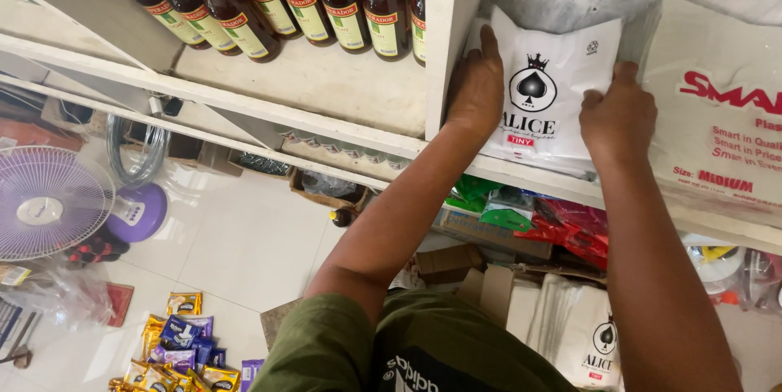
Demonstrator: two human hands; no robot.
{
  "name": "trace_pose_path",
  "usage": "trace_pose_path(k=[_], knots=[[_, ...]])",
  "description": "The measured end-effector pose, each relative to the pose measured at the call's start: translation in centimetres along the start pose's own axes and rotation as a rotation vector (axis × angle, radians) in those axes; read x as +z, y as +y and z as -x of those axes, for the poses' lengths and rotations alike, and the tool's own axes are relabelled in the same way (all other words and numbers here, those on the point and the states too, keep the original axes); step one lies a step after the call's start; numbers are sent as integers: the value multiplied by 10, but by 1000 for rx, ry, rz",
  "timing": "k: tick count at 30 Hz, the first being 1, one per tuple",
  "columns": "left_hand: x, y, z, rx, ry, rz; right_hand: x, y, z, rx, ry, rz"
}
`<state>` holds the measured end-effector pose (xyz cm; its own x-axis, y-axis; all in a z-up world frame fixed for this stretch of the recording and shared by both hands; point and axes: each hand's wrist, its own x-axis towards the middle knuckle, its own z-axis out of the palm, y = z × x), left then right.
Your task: Organizing and restocking plastic bags and small retail items on store shelves and in a storage box.
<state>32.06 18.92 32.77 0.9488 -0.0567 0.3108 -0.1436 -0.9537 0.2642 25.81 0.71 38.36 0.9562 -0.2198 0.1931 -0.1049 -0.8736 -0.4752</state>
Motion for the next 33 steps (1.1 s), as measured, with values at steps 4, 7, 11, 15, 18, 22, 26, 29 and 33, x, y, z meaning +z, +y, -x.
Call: trace_pose_path(k=[4,7,11,15,18,22,26,29,33], knots=[[-3,2,2,1,-1,-47,2,-3,2,29,-27,93],[-3,2,3,1,-32,-66,3,-5,4,32,4,137],[1,2,8,15,26,-106,9,-4,7,13,28,143],[-8,4,14,37,35,-200,20,2,13,-86,109,172],[-1,5,15,38,44,-221,24,-4,21,-83,71,213],[10,8,15,42,79,-184,35,-1,22,-123,116,280],[14,14,9,90,64,-91,39,-5,12,-344,210,377],[15,14,5,144,-5,-23,51,2,-5,-385,171,314],[0,13,1,133,-175,41,64,11,-26,-378,188,289]])
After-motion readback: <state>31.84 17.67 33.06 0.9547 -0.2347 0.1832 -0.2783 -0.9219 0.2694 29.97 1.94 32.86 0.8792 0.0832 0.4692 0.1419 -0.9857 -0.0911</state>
